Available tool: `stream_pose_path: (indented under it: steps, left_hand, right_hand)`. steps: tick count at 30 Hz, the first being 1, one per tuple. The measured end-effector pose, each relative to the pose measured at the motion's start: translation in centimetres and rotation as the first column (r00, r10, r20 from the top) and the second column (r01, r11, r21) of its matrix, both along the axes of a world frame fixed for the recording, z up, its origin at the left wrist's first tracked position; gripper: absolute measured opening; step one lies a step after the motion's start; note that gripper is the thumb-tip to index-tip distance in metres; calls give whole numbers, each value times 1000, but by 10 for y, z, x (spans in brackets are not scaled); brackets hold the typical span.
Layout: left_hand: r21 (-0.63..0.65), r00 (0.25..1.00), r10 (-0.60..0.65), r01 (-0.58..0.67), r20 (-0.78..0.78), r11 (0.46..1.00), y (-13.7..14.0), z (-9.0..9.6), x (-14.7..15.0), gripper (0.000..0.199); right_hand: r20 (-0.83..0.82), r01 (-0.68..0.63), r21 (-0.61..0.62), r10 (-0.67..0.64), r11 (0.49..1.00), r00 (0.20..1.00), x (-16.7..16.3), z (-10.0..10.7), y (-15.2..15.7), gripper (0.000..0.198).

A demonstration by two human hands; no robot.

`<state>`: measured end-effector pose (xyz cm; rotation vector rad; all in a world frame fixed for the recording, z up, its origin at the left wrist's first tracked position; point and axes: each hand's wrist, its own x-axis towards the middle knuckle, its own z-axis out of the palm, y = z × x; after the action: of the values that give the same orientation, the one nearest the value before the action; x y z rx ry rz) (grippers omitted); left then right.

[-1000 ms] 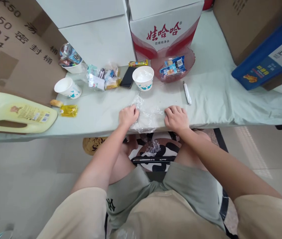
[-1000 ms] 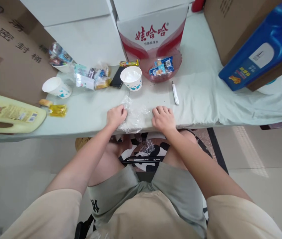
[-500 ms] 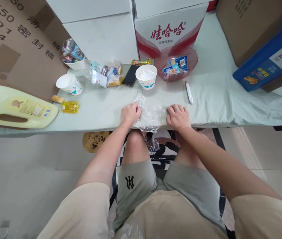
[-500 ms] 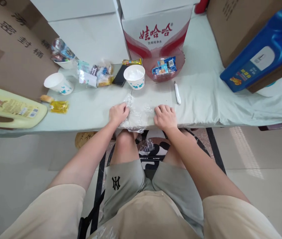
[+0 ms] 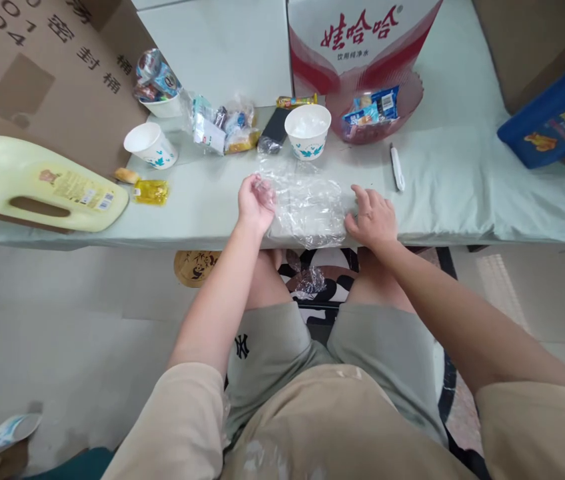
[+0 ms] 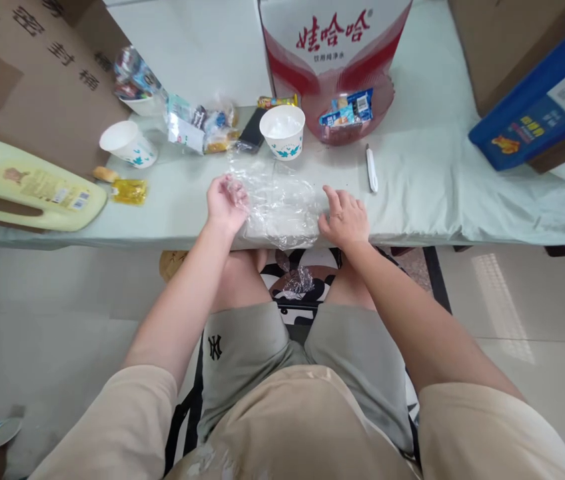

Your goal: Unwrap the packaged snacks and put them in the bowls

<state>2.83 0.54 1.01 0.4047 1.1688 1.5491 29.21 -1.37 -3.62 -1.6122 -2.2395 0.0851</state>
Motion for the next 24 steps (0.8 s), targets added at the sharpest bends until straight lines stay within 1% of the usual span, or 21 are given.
stream_pose_path:
  steps: [1,2,4,5,7,9,11,13,14,16,19,20,21,22,23,24]
  left_hand:
    - [-28,998,25,-23,62,999,-5,0,-2,22]
    - [-79,995,48,-42,82,996,-11,0,-5,21]
    - [-184,995,81,-70,53,981,-24,-2,-11,19]
    - [-210,996,86,-78,26,975,-30,-4,-14,19]
    - [-206,997,74,-78,-25,976,-40,-6,-19,21]
    - [-172,997,27,-40,-74,984,-46,-7,-23,22]
    - [-165,991,-51,30,-125,986,-48,-5,-23,22]
    - [-195,967,-141,100,-214,976,-46,-1,-25,21]
    - [-217,947,-164,105,-276,971,-44,0,-26,21]
    - [-239,904,-148,53,-400,970,-40,3,-35,24]
    - [-222,846,-66,-63,-530,973,-38,2,-59,29]
    - [-219,813,-53,-92,-579,971,-40,1,-69,32]
    - [-209,760,-35,-133,-649,969,-43,1,-77,35]
    - [-174,677,-3,-186,-736,967,-48,0,-84,37]
    - [-109,560,39,-228,-828,967,-54,1,-88,39]
    - [-30,418,71,-230,-906,973,-62,1,-89,39]
  right_hand:
    - [-6,0,4,0,1000,1000,1,0,0,64]
    - [-9,-5,8,5,1000,1000,2,-1,0,64]
    - [-15,-35,13,35,999,999,6,-2,0,62]
    - [-17,-62,17,63,998,998,8,-3,0,61]
    - [-7,-136,32,136,990,991,12,-5,0,58]
    - [40,-225,41,223,974,974,16,-6,0,56]
    - [104,-298,24,294,954,950,17,-6,-1,54]
    - [146,-323,-14,321,946,936,16,-2,-1,52]
    - [157,-316,-34,317,948,935,15,0,-1,51]
    - [167,-292,-68,299,954,939,11,5,-2,51]
    - [171,-269,-99,283,958,944,7,12,-4,51]
    - [168,-264,-103,279,959,945,6,14,-4,51]
    - [165,-259,-106,274,960,948,6,15,-4,51]
    - [161,-254,-107,269,961,950,6,15,-5,51]
    - [158,-251,-109,266,962,951,6,16,-5,51]
    - [157,-249,-111,265,962,952,6,16,-5,51]
